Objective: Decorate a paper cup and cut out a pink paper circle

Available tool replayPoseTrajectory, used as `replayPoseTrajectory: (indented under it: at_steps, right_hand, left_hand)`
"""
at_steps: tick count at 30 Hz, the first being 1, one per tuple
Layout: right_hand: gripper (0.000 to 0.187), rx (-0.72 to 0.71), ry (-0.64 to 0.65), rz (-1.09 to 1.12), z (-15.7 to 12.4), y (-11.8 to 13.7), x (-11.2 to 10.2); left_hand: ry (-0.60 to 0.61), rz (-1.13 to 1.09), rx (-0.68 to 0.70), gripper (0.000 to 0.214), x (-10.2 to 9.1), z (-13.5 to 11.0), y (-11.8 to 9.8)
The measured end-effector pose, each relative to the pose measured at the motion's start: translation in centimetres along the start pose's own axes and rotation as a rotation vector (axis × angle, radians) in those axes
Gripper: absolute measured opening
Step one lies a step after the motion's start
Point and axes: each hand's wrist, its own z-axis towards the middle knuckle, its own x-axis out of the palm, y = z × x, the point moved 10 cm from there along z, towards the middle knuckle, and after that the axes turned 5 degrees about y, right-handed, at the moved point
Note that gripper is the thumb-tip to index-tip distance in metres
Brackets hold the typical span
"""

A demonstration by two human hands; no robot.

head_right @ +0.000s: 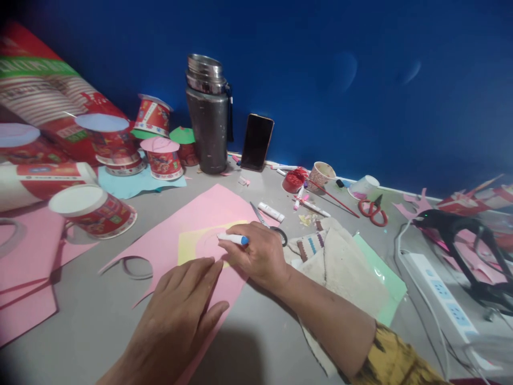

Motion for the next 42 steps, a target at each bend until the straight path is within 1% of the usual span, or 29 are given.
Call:
replayPoseTrajectory:
  at_steps: [4, 11, 17, 23, 27, 31, 37, 42]
  right_hand:
    - [0.023, 0.023, -0.007, -0.013, -0.2, -0.3, -0.2]
    - [0.021, 0.036, -0.016, -0.012, -0.3, -0.4, -0.6]
    - [0.02, 0.039, -0.016, -0.004, -0.3, -0.6, -0.5]
    - [0.019, 0.052, -0.069, -0.008, -0.2, -0.6, -1.4]
    - [0.018, 0.033, -0.045, 0.004, -0.1, -0.3, -1.1]
    - [0.021, 0.046, -0.016, -0.015, -0.1, -0.5, -0.6]
    - [0.019, 0.052, -0.078, -0.026, -0.4, -0.7, -1.3]
    - [0.021, 0.049, -0.047, -0.033, -0.2, -0.6, -1.0]
  left_hand:
    - [0.031, -0.014, -0.004, 0.038, 0.3, 0.0, 0.2]
    - [0.031, -0.023, -0.017, 0.038, 0.4, -0.2, 0.3]
    - [0.034, -0.025, -0.015, 0.039, 0.4, 0.0, 0.2]
    - [0.019, -0.012, -0.017, 0.038, 0.3, -0.1, 0.2]
    - [0.013, -0.012, -0.021, 0.037, 0.2, -0.2, 0.3]
    - [0.009, -0.003, 0.0, 0.036, 0.0, -0.1, 0.2]
    - [-0.006, -0.009, -0.001, 0.036, -0.2, 0.1, 0.1]
    - [0.001, -0.006, 0.006, 0.035, -0.1, 0.2, -0.1]
